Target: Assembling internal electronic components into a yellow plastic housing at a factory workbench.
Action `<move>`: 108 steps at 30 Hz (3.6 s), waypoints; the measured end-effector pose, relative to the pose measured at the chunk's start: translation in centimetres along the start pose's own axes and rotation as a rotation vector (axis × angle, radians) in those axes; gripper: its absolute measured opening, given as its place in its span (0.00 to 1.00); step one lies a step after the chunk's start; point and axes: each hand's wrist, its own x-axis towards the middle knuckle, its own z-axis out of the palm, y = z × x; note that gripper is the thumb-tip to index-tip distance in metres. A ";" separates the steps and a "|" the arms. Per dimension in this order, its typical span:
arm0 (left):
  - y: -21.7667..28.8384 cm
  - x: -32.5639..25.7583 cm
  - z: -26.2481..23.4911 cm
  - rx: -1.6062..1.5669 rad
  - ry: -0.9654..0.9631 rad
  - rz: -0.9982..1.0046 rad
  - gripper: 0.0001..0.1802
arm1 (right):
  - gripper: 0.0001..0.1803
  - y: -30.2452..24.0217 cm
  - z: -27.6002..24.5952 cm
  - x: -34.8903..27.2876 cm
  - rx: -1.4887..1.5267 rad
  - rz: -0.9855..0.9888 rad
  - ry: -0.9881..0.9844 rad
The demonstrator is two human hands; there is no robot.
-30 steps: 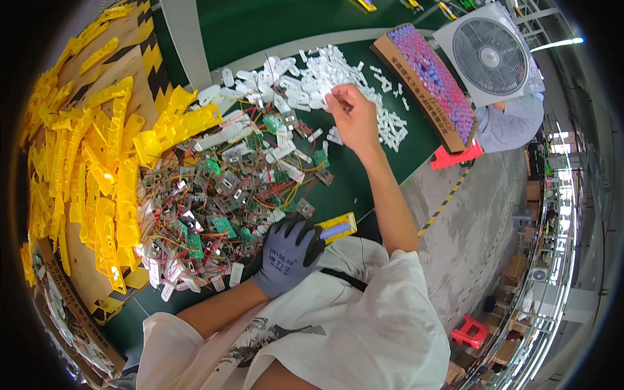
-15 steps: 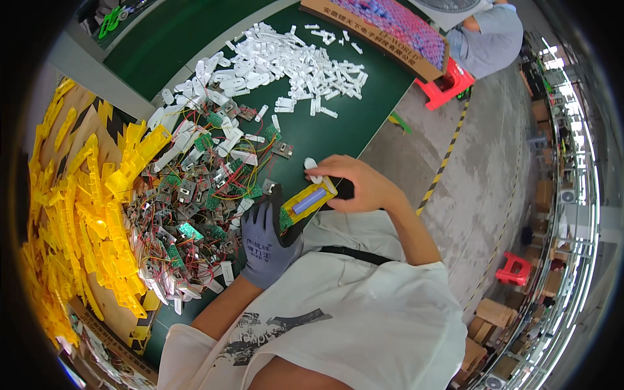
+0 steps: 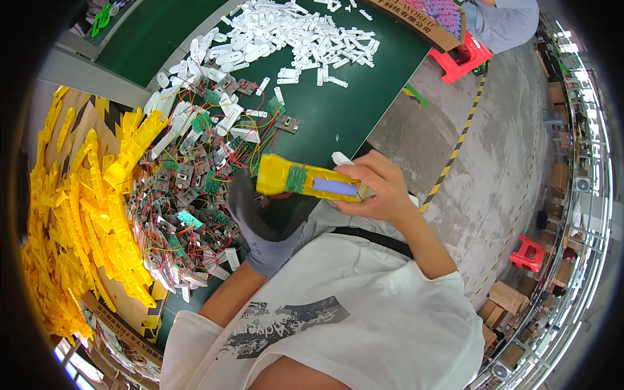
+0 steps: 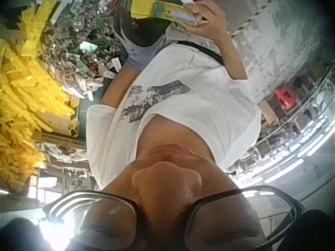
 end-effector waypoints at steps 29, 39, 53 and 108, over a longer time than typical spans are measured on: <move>-0.9 -1.9 -0.5 -0.930 -0.122 -0.740 0.25 | 0.04 -3.5 3.1 1.2 1.196 0.811 -0.191; 0.1 -0.4 -0.9 -1.105 -0.162 -0.656 0.29 | 0.06 -2.7 2.6 2.6 1.242 0.960 -0.309; 0.3 -0.5 -1.2 -0.880 -0.071 -0.702 0.14 | 0.28 -5.5 6.1 1.4 1.145 0.785 0.025; -0.2 -0.8 -0.8 -0.564 -0.049 -0.456 0.16 | 0.19 -5.1 7.2 0.5 0.769 0.451 0.077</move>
